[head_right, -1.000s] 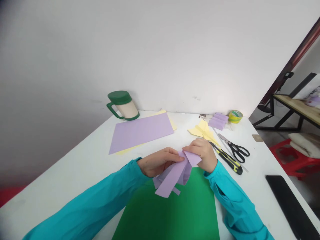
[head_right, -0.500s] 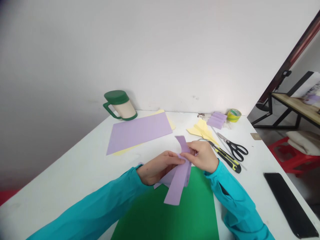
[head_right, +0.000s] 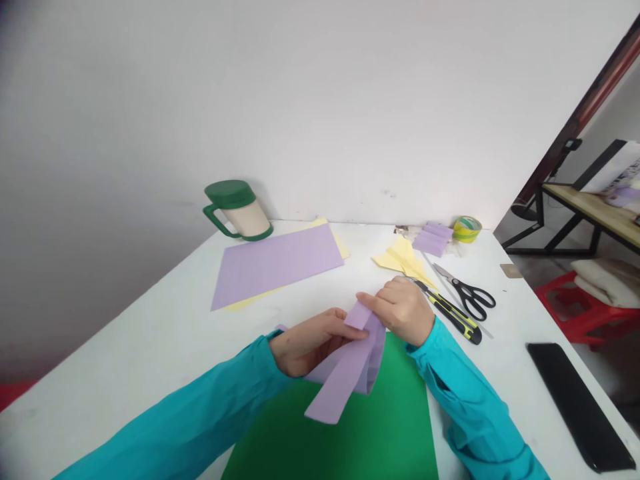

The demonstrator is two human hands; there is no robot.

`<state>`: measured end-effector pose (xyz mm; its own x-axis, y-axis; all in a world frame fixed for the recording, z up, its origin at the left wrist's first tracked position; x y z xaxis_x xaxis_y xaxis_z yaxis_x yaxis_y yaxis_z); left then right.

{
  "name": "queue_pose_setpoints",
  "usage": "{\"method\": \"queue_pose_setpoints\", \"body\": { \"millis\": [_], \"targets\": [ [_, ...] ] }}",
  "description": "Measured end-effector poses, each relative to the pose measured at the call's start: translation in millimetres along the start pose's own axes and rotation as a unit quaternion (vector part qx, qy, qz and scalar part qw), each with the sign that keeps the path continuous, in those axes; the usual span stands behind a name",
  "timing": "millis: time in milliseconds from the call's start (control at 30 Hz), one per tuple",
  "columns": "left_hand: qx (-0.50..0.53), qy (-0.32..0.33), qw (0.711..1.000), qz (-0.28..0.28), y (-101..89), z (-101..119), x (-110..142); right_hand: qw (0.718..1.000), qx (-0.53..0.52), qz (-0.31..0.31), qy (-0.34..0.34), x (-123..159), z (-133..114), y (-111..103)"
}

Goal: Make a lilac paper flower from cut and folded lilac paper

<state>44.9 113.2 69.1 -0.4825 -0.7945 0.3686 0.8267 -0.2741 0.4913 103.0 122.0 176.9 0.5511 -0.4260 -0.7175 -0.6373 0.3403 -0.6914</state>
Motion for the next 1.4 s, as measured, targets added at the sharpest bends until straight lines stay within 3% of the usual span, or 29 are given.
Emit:
{"method": "queue_pose_setpoints", "body": {
  "millis": [467, 567, 633, 700, 800, 867, 933, 1033, 1233, 1400],
  "targets": [
    [-0.017, -0.036, 0.999, -0.006, 4.5, -1, 8, 0.996, 0.062, 0.05, -0.036, -3, -10, -17],
    [-0.033, -0.024, 0.999, 0.0, -1.6, -1, 6, 0.999, 0.02, 0.046, 0.005, -2, -3, -18],
    [-0.036, -0.004, 0.999, 0.012, -7.5, 2, 4, 0.993, -0.047, 0.059, 0.09, -2, 14, -23],
    [-0.038, 0.021, 0.999, 0.03, -13.7, 7, 3, 0.963, -0.152, 0.087, 0.206, 2, 38, -28],
    [-0.055, 0.054, 0.996, 0.055, -21.6, 17, 4, 0.883, -0.324, 0.079, 0.332, 10, 68, -17],
    [-0.072, 0.07, 0.993, 0.06, -23.6, 24, 5, 0.846, -0.376, 0.003, 0.377, 11, 75, 3],
    [-0.094, 0.089, 0.99, 0.061, -24.6, 30, 5, 0.833, -0.359, -0.105, 0.407, 13, 73, 27],
    [-0.12, 0.107, 0.985, 0.063, -26.0, 33, 3, 0.853, -0.301, -0.184, 0.384, 11, 61, 42],
    [-0.097, 0.098, 0.99, 0.032, -17.7, 27, -1, 0.899, -0.318, -0.114, 0.278, -2, 35, 27],
    [-0.06, 0.07, 0.995, 0.041, -16.0, 18, -3, 0.956, -0.239, -0.035, 0.169, -5, 22, 10]
  ]
}}
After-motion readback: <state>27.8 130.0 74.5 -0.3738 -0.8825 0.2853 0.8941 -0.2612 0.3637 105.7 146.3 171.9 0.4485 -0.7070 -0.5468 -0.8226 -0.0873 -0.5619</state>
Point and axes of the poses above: each hand's wrist, its own x-axis away from the middle knuckle, its own y-axis out of the palm, z = x × y, the point moved 10 cm from there along -x, towards the middle knuckle, and after that the axes turned 13 degrees about y, right-handed, at the moved point
